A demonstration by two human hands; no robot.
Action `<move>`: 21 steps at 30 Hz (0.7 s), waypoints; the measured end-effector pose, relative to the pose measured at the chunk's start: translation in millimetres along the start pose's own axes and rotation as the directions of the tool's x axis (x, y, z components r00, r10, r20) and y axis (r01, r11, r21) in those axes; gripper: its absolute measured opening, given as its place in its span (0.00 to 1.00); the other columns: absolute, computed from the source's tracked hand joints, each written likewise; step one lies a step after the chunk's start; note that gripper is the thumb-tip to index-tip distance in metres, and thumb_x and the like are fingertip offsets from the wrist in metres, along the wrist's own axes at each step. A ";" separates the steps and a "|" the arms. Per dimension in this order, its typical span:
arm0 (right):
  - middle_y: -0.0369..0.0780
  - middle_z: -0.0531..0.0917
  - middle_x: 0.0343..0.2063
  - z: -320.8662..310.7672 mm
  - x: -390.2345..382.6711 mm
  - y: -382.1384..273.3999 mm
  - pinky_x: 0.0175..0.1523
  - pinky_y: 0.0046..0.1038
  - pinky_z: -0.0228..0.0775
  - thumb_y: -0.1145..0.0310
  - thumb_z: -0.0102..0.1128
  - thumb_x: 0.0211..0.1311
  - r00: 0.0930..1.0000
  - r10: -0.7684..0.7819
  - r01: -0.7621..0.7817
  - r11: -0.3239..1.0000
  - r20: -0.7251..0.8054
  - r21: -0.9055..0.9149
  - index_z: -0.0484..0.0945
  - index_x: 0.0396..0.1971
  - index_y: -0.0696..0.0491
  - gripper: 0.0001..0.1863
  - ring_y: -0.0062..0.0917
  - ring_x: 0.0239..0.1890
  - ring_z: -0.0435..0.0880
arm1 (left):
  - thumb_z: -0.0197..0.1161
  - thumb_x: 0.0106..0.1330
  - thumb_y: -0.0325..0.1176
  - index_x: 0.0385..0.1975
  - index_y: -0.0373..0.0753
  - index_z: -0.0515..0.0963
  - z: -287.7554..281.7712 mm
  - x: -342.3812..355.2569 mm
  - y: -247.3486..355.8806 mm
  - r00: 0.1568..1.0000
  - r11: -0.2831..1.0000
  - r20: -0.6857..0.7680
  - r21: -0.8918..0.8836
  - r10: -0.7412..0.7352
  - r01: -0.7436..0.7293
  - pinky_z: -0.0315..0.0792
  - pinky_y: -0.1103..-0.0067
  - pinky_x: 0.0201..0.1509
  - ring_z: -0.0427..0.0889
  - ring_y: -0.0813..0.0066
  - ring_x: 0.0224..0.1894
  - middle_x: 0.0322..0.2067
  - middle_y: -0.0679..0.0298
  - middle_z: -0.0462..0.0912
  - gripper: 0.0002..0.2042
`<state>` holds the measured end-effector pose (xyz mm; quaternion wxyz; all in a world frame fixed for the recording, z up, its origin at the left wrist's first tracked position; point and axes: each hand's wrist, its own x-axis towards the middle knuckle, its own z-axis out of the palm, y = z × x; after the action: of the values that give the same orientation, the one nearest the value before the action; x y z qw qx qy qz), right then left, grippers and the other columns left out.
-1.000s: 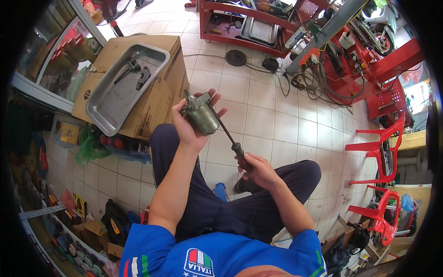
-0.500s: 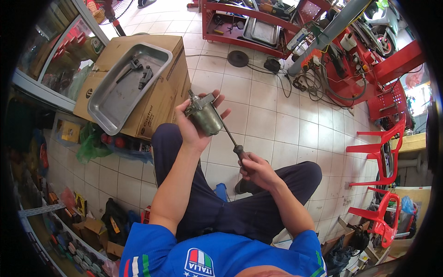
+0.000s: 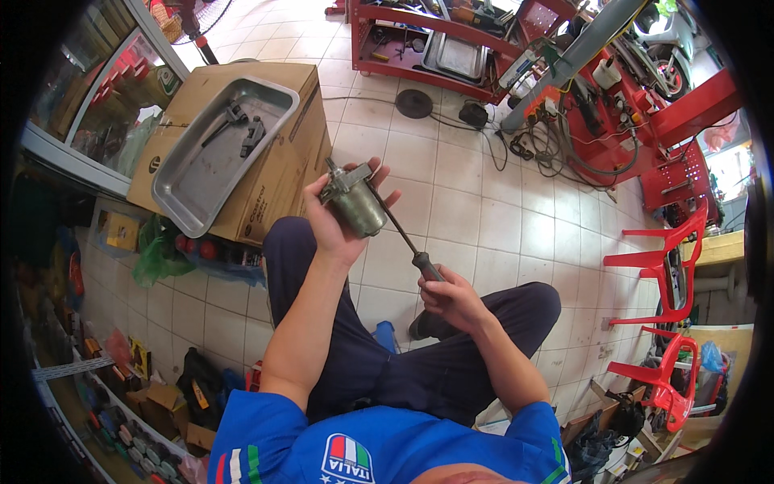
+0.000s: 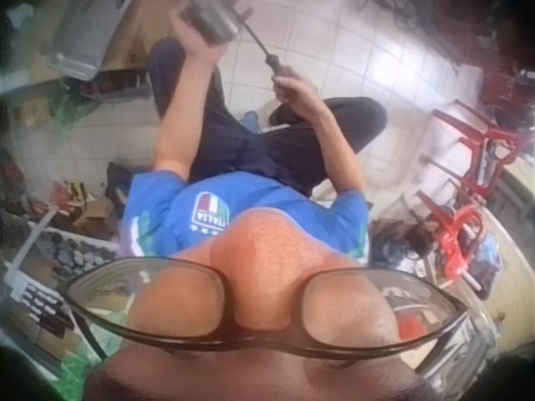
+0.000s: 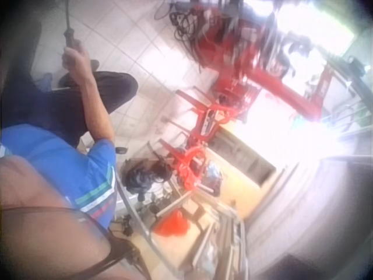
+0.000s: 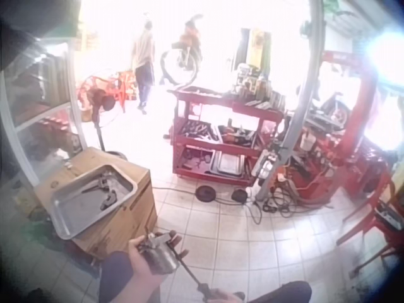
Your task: The person sits and uses a screwdriver to remove a screw from a metal motorcycle part while holding it in their hand.
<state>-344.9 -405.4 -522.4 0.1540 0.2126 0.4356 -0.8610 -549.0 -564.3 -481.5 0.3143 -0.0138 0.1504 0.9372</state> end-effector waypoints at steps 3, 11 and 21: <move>0.34 0.73 0.38 -0.1 1.4 1.5 0.31 0.20 0.59 0.54 0.50 0.74 1.000 0.009 -0.009 1.000 -0.012 -0.005 0.71 0.48 0.54 0.18 0.18 0.30 0.68 | 0.46 0.68 0.51 0.48 0.42 0.77 -0.6 1.0 -0.1 1.000 1.000 0.015 -0.005 0.000 0.000 0.67 0.48 0.65 0.74 0.57 0.64 0.58 0.53 0.76 0.22; 0.35 0.74 0.39 -4.2 4.5 5.2 0.29 0.19 0.59 0.56 0.50 0.75 1.000 0.010 -0.005 0.984 -0.025 0.176 0.71 0.48 0.55 0.17 0.19 0.31 0.69 | 0.46 0.68 0.52 0.49 0.42 0.77 -2.6 2.0 -0.6 1.000 1.000 0.014 -0.013 -0.011 0.011 0.67 0.48 0.65 0.74 0.57 0.64 0.58 0.53 0.76 0.23; 0.36 0.76 0.37 -7.3 12.7 6.9 0.26 0.19 0.59 0.61 0.53 0.74 0.987 0.138 -0.151 0.968 0.076 0.201 0.70 0.47 0.55 0.13 0.19 0.27 0.70 | 0.46 0.68 0.51 0.49 0.40 0.77 -1.8 -0.1 -2.7 0.999 0.999 0.041 -0.007 -0.035 0.036 0.67 0.48 0.66 0.74 0.56 0.63 0.58 0.51 0.76 0.23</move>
<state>-351.1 -404.4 -537.4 0.2069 0.2320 0.3226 -0.8941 -547.5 -562.9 -483.9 0.3338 0.0016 0.1401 0.9322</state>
